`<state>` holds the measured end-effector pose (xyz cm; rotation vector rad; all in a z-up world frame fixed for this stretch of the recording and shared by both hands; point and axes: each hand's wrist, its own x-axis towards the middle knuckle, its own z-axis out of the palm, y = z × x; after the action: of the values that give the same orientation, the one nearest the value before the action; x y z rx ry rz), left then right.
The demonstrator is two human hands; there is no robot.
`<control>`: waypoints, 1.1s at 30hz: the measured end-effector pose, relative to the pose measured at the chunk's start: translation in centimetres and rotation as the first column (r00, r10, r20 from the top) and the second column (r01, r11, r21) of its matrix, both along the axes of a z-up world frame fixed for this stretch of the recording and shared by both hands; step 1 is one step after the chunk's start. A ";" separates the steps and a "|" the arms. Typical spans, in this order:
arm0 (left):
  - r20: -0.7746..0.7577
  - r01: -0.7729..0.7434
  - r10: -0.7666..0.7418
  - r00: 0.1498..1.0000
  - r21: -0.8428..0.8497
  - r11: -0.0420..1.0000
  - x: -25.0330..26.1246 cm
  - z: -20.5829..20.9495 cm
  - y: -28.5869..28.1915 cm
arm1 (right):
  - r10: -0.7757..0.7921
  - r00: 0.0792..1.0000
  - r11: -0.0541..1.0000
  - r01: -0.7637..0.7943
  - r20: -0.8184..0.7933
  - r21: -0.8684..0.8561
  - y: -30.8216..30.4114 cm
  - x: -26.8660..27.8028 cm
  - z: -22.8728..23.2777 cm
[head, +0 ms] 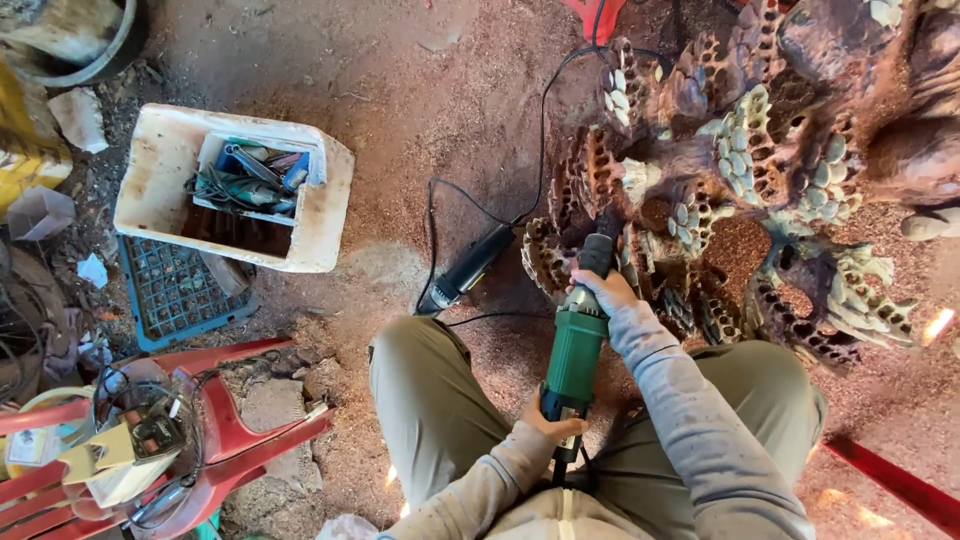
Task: Using a power rotary tool to carve and refine details on a large, complex wooden burl sculpture
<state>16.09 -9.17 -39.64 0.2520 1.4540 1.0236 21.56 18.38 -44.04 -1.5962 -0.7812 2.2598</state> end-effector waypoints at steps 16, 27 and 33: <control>0.123 -0.098 0.116 0.986 -0.144 0.985 0.5 7.1 2.8 | 0.013 0.994 0.997 -0.021 -0.106 -0.076 1.2 0.0 0.8; 0.165 -0.102 0.137 0.977 -0.201 0.974 0.8 8.2 2.4 | 0.038 0.997 0.992 -0.047 -0.074 -0.119 0.8 0.0 1.7; 0.070 0.007 0.005 0.998 -0.164 0.987 -1.0 7.3 2.7 | 0.010 1.000 0.992 -0.012 -0.020 -0.124 0.8 -0.9 4.3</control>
<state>15.05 -6.48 -32.36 0.0973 1.4650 0.8975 20.65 19.16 -39.78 -1.6246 -0.6579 2.3703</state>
